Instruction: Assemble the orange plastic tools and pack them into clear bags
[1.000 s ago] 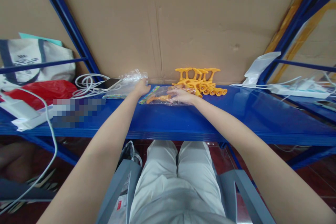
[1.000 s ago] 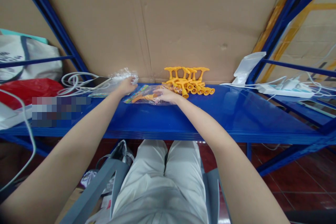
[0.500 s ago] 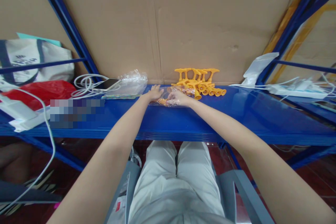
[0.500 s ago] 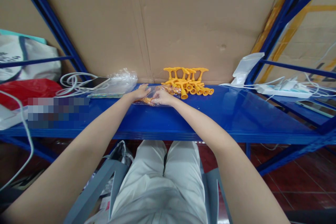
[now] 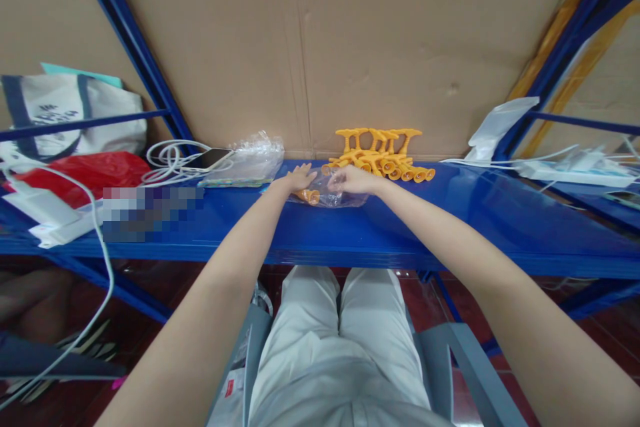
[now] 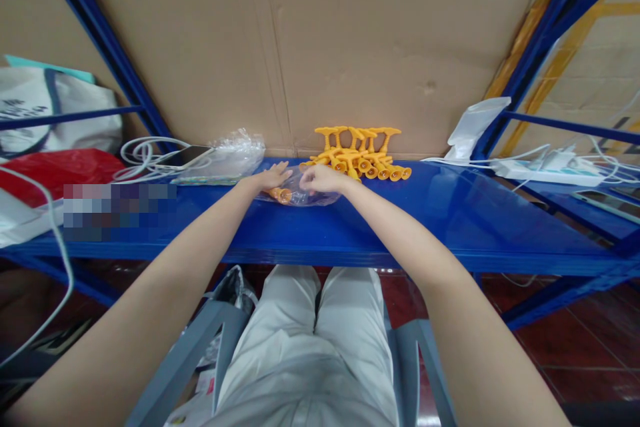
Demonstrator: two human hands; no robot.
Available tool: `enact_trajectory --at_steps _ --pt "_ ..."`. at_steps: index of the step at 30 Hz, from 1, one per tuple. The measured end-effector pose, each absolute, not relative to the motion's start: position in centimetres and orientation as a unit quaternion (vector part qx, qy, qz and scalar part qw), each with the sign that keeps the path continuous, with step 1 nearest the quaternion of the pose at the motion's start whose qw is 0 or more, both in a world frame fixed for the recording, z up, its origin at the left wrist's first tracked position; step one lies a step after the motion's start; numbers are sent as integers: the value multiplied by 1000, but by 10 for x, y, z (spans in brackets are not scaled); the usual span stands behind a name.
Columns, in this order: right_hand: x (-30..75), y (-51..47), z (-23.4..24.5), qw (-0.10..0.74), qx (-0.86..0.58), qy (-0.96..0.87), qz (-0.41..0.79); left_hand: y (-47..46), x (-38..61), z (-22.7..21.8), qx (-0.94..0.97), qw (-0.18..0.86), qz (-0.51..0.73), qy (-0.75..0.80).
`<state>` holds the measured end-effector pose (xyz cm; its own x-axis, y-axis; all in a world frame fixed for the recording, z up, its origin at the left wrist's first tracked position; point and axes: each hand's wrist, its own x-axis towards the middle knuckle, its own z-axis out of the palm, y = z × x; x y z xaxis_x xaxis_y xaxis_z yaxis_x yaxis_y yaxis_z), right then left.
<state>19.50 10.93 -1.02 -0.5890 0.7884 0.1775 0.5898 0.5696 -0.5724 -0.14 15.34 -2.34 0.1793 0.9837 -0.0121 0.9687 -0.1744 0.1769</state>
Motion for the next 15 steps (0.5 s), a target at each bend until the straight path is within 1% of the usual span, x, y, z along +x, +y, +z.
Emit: enact_trajectory --at_steps 2,4,6,9,12,15 --pt "211 104 1 181 -470 -858 102 147 1 -19 754 66 8 654" --pt "228 96 9 167 -571 -803 -33 141 4 -16 744 64 -24 665" --pt "245 88 11 154 -650 -736 -111 138 7 -15 734 63 -39 675" --pt "268 80 7 118 -710 -683 -125 137 9 -17 726 61 -35 684" --pt "280 78 3 79 -721 -686 -61 139 9 -21 725 64 -22 685" --pt "278 77 1 71 -710 -701 -5 142 8 -24 726 71 -13 684"
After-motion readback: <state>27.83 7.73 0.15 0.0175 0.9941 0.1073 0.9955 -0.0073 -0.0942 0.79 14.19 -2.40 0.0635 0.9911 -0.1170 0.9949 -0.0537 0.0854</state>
